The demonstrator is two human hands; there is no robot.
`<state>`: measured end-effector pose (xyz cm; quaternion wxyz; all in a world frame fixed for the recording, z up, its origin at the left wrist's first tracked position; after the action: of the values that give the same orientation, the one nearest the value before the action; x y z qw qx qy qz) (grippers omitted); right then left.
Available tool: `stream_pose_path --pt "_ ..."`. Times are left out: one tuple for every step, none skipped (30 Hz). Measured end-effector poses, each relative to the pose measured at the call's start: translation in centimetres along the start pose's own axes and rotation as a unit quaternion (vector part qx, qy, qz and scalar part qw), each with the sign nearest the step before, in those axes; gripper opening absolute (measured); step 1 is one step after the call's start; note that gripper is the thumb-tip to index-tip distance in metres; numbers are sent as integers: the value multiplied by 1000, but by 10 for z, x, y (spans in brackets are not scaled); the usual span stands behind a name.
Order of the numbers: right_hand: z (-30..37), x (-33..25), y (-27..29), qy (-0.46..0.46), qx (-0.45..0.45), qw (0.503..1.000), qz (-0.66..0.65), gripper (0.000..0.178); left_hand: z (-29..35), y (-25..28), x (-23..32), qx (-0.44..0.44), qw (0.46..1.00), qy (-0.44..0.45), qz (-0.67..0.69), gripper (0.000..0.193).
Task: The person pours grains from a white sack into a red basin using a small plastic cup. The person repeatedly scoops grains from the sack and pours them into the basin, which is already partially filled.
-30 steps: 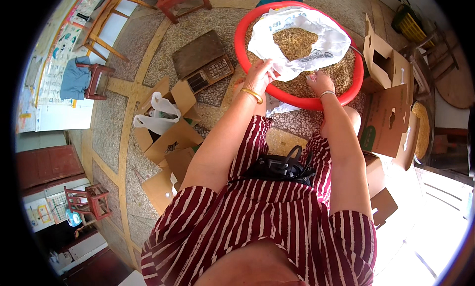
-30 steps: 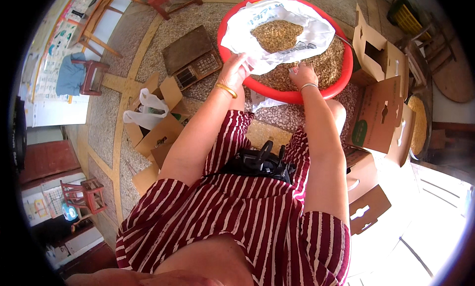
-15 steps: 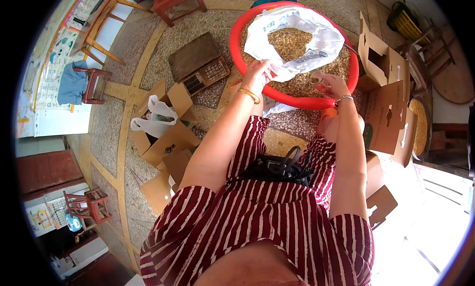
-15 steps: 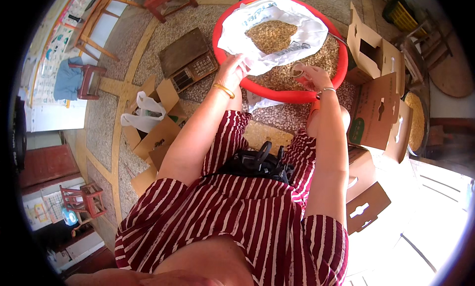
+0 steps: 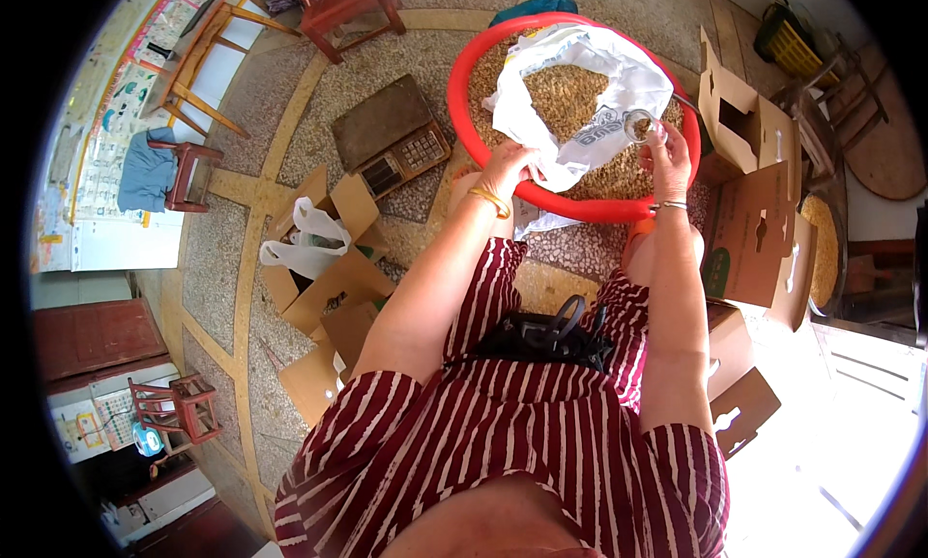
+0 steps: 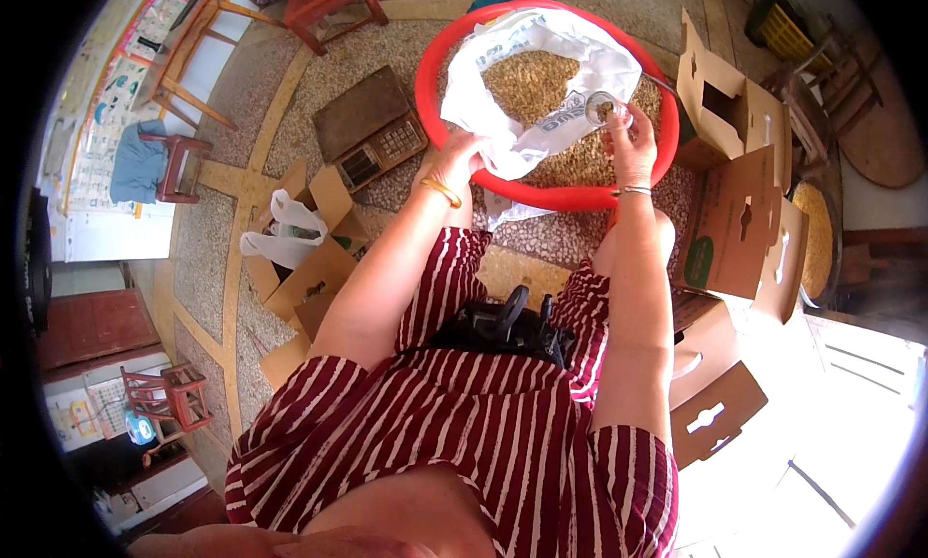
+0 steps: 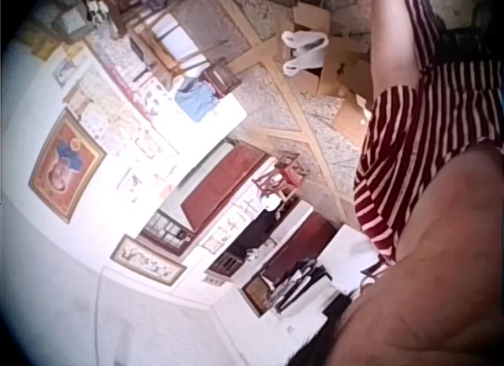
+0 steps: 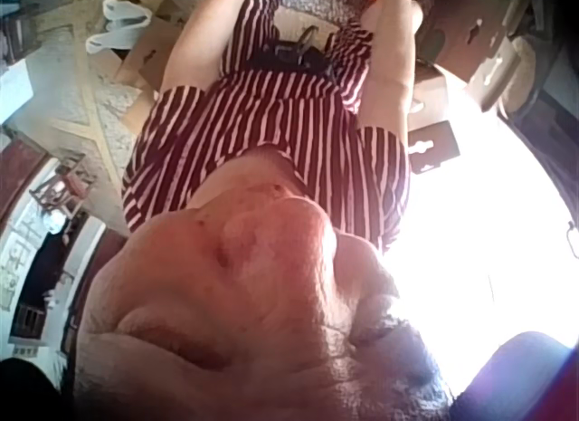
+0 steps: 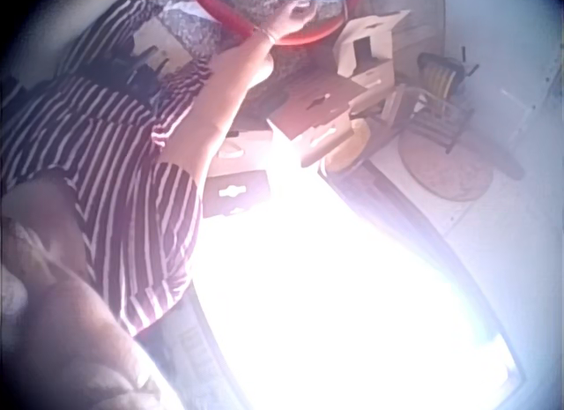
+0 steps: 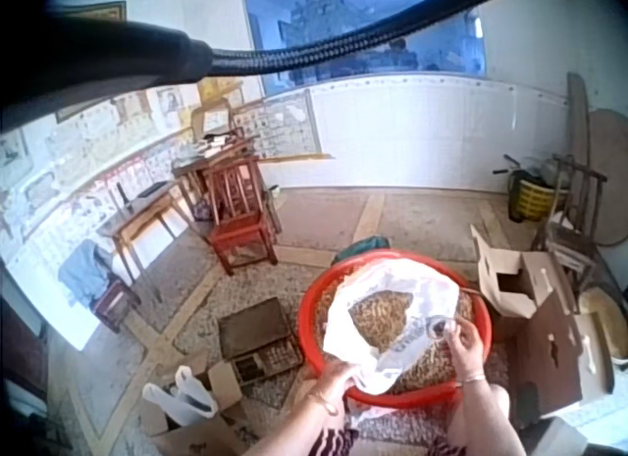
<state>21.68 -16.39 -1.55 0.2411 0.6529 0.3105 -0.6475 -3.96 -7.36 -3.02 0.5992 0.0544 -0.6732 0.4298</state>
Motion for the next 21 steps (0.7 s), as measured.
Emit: stream_pose_path --pt "2 -1 -7 17 -7 999 28 49 0 1 -1 6 1000 0 2 16" --pt "1 -2 -11 75 -7 993 91 53 1 -5 -1 10 1000 1 4 16" --pt "-1 -3 -16 134 -7 979 154 57 1 -8 -1 14 1000 2 7 15" --pt "-1 -3 -21 191 -7 958 215 61 -1 -9 -1 -18 1000 2 7 15" --pt "7 -13 -32 166 -12 948 272 62 1 -6 -1 -22 1000 5 -3 15" --pt "7 -11 -38 208 -21 933 294 62 2 -4 0 -25 1000 8 -13 16" --pt "6 -9 -46 249 -30 915 315 62 3 -2 0 -29 999 11 -23 17" --pt "7 -9 -50 265 -43 897 351 63 4 -4 2 -20 999 14 -26 18" --pt "6 -9 -54 280 -56 877 387 63 5 -8 3 -12 999 17 -30 18" --pt "7 -9 -58 295 -68 854 422 64 6 -11 5 -3 999 20 -34 19" --pt "8 -11 -61 308 -70 840 441 64 8 -13 7 8 999 22 -37 20" --pt "10 -13 -65 321 -72 825 459 64 10 -15 9 19 999 24 -39 20" --pt "11 -15 -67 333 -74 810 477 64 11 -15 9 30 998 26 -42 21" --pt "11 -15 -70 327 -86 811 478 64 11 -11 8 20 998 31 -51 21" --pt "11 -17 -72 333 -86 811 473 64 11 -7 7 9 998 36 -59 22" --pt "12 -20 -74 340 -86 811 469 64 12 -3 6 -2 997 42 -68 22" --pt "13 -22 -74 347 -84 810 466 64 12 -3 7 2 996 44 -77 25" --pt "13 -23 -74 357 -73 811 458 63 13 -3 7 5 995 46 -86 28" --pt "13 -24 -73 366 -61 812 450 63 13 -3 7 9 994 49 -96 32" --pt "13 -25 -71 377 -49 813 442 62 13 -6 8 14 995 45 -83 28" --pt "10 -25 -67 347 -40 851 393 62 13 -9 10 19 997 41 -70 23"
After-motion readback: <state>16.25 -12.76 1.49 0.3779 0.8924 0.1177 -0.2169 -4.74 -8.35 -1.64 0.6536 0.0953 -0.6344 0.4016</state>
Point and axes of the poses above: each hand's wrist, its own z-axis away from the middle knuckle, its own y-axis out of the back of the hand, x = y × z, the point moved 4 cm from there along -z, towards the middle knuckle, and after that the axes turned 2 degrees about y, right-handed, at the moved point
